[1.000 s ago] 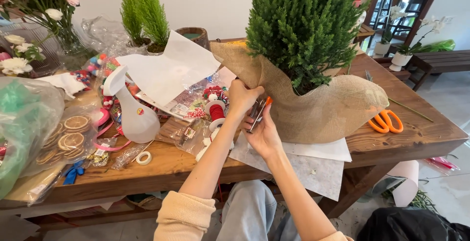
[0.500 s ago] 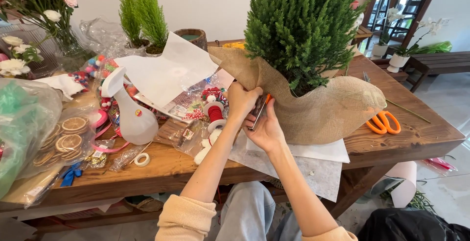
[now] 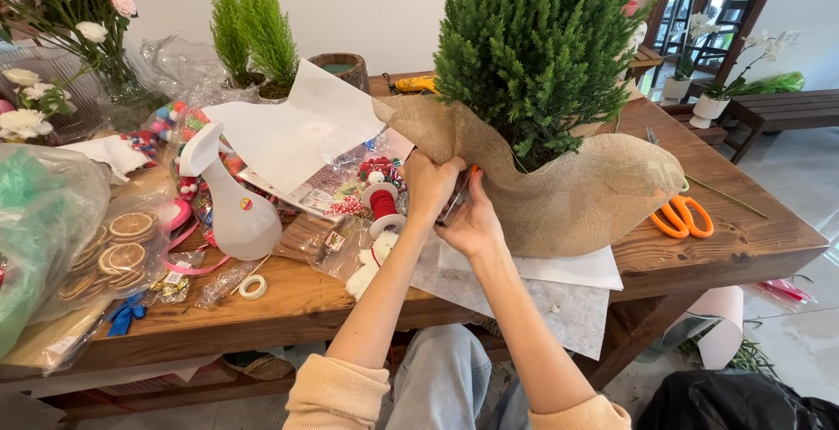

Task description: The person wraps a potted evergreen plant with burlap fabric, folding the material around the pot and securing it with a stapler. The person repeatedly adjusts the fabric and staples it in place to create a finished wrap.

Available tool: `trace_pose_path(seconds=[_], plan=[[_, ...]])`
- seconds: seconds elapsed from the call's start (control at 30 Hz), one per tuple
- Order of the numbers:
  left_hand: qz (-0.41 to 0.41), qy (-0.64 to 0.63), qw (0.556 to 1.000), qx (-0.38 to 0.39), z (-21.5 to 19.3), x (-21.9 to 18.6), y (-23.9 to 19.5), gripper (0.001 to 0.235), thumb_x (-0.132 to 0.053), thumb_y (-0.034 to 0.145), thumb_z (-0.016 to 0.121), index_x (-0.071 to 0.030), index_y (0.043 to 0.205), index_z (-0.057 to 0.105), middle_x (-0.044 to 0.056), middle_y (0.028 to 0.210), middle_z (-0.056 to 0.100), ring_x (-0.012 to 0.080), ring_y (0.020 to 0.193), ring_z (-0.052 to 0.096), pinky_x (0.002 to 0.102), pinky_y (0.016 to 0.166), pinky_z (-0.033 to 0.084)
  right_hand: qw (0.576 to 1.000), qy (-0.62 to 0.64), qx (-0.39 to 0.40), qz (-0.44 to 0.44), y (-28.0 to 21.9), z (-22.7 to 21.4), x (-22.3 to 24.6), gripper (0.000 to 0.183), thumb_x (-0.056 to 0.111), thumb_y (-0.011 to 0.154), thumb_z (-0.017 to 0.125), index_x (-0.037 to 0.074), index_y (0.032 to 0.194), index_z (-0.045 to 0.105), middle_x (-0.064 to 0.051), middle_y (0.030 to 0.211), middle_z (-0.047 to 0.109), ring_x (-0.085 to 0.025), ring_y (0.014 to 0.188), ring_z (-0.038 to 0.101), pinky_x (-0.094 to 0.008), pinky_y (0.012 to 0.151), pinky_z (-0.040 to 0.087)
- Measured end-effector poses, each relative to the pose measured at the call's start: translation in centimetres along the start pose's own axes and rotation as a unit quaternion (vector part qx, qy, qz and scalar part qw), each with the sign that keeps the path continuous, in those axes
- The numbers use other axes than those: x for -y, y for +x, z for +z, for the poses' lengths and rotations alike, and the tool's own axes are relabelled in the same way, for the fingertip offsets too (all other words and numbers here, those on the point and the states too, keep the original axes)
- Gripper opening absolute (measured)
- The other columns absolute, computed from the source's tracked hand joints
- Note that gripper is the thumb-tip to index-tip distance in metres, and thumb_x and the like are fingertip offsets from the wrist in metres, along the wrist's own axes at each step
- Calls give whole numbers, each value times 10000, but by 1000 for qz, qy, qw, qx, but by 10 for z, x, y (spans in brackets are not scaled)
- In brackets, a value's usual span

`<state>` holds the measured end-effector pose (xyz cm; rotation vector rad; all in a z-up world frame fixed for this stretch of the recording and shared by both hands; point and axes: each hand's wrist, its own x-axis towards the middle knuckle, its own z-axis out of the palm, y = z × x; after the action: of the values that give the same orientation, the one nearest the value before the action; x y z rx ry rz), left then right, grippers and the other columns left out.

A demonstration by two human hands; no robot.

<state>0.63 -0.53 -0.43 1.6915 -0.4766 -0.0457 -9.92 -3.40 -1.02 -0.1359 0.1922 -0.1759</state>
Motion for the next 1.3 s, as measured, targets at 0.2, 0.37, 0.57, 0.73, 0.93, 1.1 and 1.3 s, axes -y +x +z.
trace_pose_path(seconds=[0.2, 0.37, 0.57, 0.73, 0.93, 1.1, 1.3], plan=[[-17, 17, 999, 29, -15, -32, -28, 537, -219, 700, 744, 118, 1111, 670, 316, 1094, 687, 443, 1180, 607, 523, 979, 485, 998, -10, -52, -43, 14, 0, -3, 512, 575, 787, 773, 100, 938, 656, -34, 884, 657, -245, 883, 648, -449, 864, 536], [-33, 81, 990, 108, -41, -81, -61, 799, -374, 650, 828, 66, 1271, 585, 255, 1255, 658, 404, 1260, 571, 499, 1079, 471, 991, 63, -117, -34, 21, 3, -5, 408, 468, 791, 825, 121, 762, 613, 36, 668, 617, -222, 775, 684, -475, 837, 567], [-28, 121, 990, 68, -25, -60, -52, 584, -288, 632, 810, 41, 1102, 700, 226, 1083, 727, 384, 1093, 671, 483, 920, 556, 984, 35, -166, -52, 19, 3, -9, 426, 401, 822, 806, 143, 614, 537, 116, 516, 433, -130, 610, 582, -365, 728, 585], [-26, 97, 992, 74, -31, -54, -47, 650, -324, 640, 830, 40, 1158, 688, 229, 1062, 729, 390, 1008, 702, 486, 849, 578, 989, -46, -126, -57, 12, -9, -3, 415, 502, 815, 766, 163, 724, 546, 84, 620, 453, -106, 658, 556, -297, 669, 553], [-9, -49, 991, 126, -37, -9, -13, 497, -355, 856, 763, -15, 1208, 677, 173, 949, 759, 228, 746, 762, 318, 672, 592, 935, -352, -37, 2, -93, -26, 32, 581, 617, 905, 611, 109, 1186, 576, -39, 1014, 576, -116, 664, 457, -212, 525, 372], [-15, -136, 982, 127, -36, 27, -27, 726, -488, 883, 766, 11, 1370, 562, 243, 1155, 703, 276, 1017, 705, 390, 904, 548, 611, -738, -232, -168, -149, -98, 158, 713, 395, 872, 746, -73, 1378, 567, -259, 1161, 720, -302, 1073, 637, -409, 868, 513], [-12, 155, 983, 101, -19, 11, -79, 1285, -682, 552, 806, -37, 1506, 235, 167, 1557, 325, 336, 1430, 323, 515, 1141, 304, 367, -849, -325, -196, -137, -124, 235, 628, 512, 874, 621, 112, 1357, 606, -108, 1320, 660, -293, 1217, 598, -435, 955, 455]])
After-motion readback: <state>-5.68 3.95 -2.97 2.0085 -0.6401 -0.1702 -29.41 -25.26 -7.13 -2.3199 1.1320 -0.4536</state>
